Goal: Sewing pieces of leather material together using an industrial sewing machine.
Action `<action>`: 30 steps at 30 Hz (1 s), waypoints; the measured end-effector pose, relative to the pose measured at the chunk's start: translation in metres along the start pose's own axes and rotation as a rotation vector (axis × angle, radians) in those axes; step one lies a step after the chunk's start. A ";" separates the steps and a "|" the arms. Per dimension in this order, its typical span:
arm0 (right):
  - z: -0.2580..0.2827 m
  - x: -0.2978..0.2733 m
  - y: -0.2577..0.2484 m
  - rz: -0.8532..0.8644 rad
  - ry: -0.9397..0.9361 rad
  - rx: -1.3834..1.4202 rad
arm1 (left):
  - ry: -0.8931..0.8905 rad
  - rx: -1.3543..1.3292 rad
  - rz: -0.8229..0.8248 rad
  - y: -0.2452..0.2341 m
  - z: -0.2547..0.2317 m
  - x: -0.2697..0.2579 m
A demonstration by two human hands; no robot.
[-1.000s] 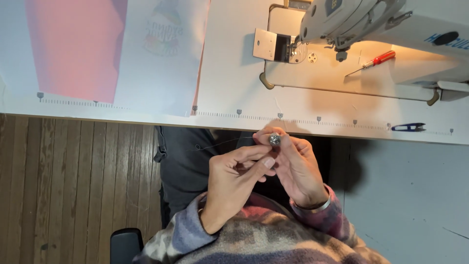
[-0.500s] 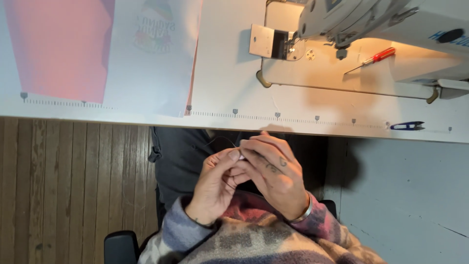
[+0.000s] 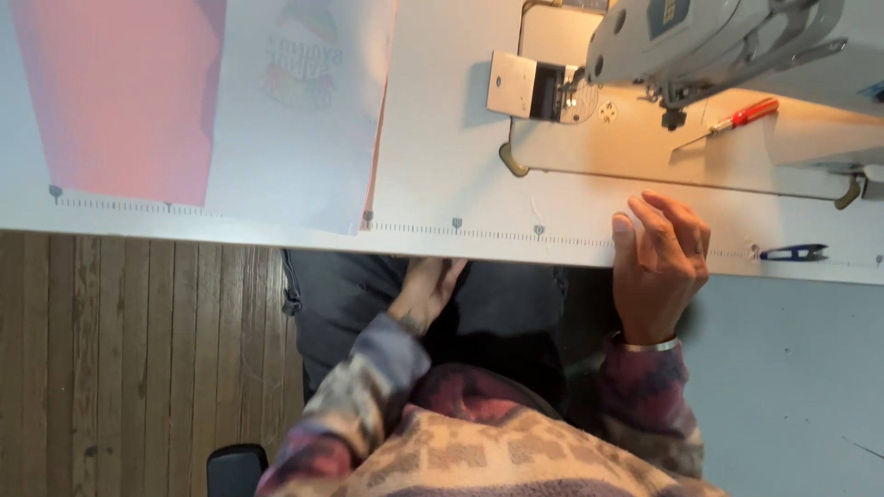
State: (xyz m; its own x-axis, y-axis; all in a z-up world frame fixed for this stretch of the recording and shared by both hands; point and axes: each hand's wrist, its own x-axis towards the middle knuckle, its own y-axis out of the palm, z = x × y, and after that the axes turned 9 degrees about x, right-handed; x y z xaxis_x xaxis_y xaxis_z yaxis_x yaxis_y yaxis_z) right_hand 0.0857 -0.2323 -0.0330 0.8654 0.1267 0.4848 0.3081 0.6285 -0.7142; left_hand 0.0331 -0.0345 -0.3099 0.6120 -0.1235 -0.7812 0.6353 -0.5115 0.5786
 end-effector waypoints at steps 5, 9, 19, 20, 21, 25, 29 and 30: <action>-0.007 0.007 0.009 -0.055 0.051 -0.101 | -0.011 0.121 0.029 0.007 -0.003 0.066; -0.002 0.012 0.015 -0.059 0.098 -0.158 | -0.035 0.245 0.101 0.024 -0.022 0.089; 0.000 0.015 0.021 -0.060 0.130 -0.179 | -0.098 0.463 0.258 0.045 -0.031 0.121; 0.000 0.016 0.022 -0.061 0.127 -0.181 | -0.096 0.477 0.271 0.045 -0.033 0.123; 0.000 0.016 0.022 -0.058 0.135 -0.186 | -0.098 0.488 0.279 0.042 -0.031 0.123; 0.000 0.015 0.023 -0.065 0.135 -0.171 | -0.104 0.529 0.306 0.006 -0.029 0.120; -0.001 0.015 0.024 -0.072 0.130 -0.180 | -0.093 0.589 0.349 -0.006 -0.038 0.119; -0.001 0.015 0.025 -0.075 0.129 -0.188 | -0.089 0.603 0.358 -0.009 -0.040 0.118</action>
State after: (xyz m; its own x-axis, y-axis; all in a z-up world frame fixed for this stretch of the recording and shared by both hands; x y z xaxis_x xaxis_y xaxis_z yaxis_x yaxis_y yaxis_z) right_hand 0.1063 -0.2155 -0.0443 0.8771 -0.0216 0.4798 0.4307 0.4774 -0.7659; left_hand 0.1184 -0.0108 -0.3984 0.6770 -0.4284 -0.5984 0.0144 -0.8053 0.5927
